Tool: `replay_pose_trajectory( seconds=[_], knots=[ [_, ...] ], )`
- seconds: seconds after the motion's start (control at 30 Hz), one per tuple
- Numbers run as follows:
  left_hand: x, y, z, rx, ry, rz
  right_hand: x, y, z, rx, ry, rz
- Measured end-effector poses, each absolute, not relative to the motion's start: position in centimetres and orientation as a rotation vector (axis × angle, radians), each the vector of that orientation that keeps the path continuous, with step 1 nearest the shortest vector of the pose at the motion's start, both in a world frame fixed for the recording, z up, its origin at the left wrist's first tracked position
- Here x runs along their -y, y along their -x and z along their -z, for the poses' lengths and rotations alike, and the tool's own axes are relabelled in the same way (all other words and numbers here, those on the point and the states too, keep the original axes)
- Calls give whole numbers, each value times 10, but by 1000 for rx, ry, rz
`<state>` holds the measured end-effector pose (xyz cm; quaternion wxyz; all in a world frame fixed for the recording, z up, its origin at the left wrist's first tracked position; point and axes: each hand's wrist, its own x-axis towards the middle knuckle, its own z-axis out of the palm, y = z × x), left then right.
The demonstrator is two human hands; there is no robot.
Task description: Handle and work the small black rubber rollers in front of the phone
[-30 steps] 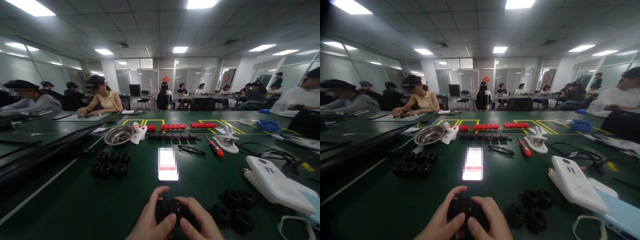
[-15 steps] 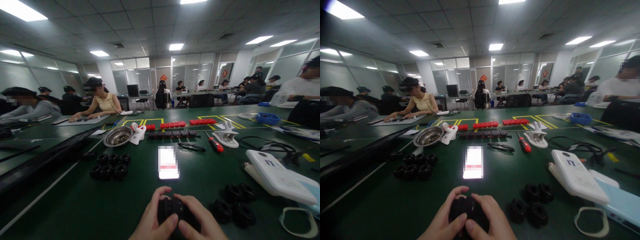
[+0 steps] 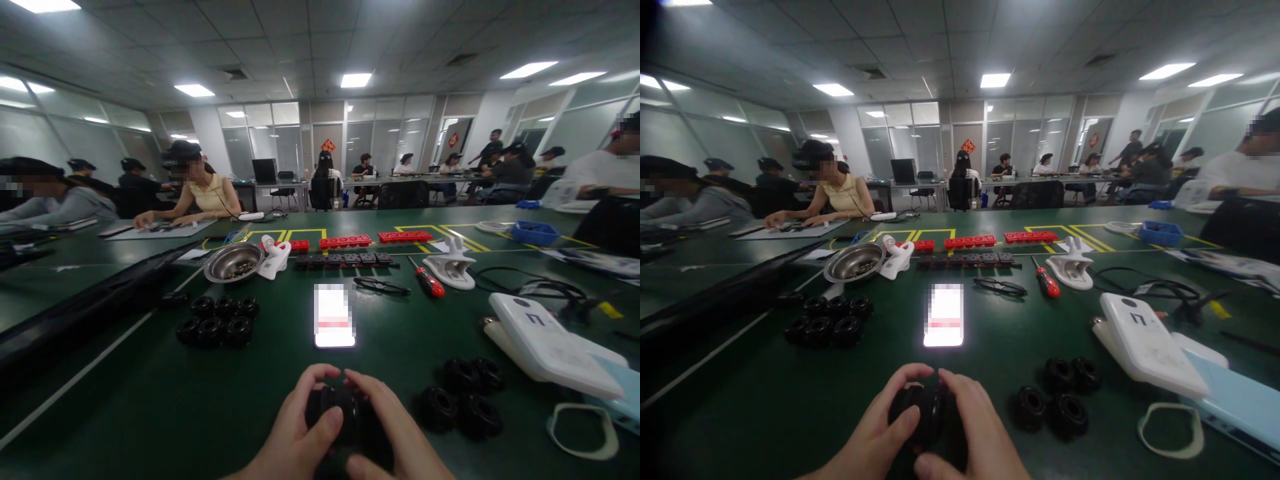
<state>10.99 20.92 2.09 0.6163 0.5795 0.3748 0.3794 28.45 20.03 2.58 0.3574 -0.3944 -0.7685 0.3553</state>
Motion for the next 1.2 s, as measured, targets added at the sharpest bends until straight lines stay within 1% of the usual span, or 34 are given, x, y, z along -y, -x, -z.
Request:
replay_pose_trajectory(
  seconds=[0.17,0.33,0.57,0.73,0.93,1.07,1.2],
  knots=[
    [-213,-108,-16,-854,-1363,-890,-200,-284,-31,2001,977,-859],
    [-216,-112,-17,-805,-1222,-858,-198,-284,-29,2124,934,-759],
    [-211,-110,-15,-876,-1310,-910,-197,-288,-22,1918,1041,-897],
    [-211,-109,-13,-926,-1390,-897,-200,-284,-29,1844,1168,-904],
    [-211,-110,-21,-891,-1326,-855,-197,-284,-30,1946,985,-745],
    [-208,-109,-19,-842,-1254,-870,-195,-285,-25,1888,1012,-851],
    [-209,-109,-16,-874,-1327,-884,-198,-283,-27,1876,1110,-908]
  ],
)
